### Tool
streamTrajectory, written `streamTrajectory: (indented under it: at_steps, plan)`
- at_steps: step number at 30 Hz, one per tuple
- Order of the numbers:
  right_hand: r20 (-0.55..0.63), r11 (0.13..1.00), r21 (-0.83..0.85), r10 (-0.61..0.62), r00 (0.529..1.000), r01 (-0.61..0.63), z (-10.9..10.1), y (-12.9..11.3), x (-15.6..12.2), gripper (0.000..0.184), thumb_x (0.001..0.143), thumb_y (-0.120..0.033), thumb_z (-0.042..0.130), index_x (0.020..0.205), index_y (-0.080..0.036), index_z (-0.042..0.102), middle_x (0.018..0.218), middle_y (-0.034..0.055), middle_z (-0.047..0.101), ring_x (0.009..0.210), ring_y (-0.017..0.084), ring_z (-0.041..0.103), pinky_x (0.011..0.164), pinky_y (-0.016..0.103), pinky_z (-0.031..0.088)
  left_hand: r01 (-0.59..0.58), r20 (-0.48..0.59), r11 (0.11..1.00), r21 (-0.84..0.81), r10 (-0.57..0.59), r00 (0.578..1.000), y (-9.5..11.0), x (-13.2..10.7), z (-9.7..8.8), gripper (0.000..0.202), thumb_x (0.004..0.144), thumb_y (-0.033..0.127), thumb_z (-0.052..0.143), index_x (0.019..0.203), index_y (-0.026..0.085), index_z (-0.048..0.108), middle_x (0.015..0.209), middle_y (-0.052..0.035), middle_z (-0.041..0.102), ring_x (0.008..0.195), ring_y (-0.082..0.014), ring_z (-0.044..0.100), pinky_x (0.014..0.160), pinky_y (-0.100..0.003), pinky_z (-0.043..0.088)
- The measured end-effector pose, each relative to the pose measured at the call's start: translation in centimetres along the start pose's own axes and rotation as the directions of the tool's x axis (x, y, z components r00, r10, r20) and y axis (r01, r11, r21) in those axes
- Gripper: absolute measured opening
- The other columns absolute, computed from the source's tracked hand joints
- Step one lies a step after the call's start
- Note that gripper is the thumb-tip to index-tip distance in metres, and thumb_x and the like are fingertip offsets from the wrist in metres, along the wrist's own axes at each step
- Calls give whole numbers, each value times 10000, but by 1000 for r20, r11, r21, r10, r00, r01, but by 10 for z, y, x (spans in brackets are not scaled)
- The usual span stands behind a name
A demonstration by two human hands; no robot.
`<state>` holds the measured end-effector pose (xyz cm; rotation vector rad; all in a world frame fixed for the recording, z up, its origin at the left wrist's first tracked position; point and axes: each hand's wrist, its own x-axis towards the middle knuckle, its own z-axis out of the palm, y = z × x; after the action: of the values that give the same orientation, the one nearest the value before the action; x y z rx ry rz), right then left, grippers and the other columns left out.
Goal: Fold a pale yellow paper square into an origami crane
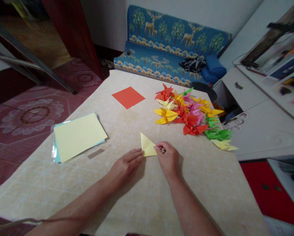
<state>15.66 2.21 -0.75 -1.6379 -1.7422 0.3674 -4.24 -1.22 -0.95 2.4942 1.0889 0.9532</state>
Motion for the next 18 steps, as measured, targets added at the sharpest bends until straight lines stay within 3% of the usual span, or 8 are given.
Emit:
streamTrajectory:
  at_steps: [18]
  plan:
    - [-12,1000,-21,-1,1000,0,1,0,1,59,796,-217,580,756,-233,621,754,-4,645,696,140,577,640,237,422,-15,46,997,73,11,999,1,-1,0,411,854,80,440,1248,156,528,1221,-117,605,1180,-231,526,974,-406,486]
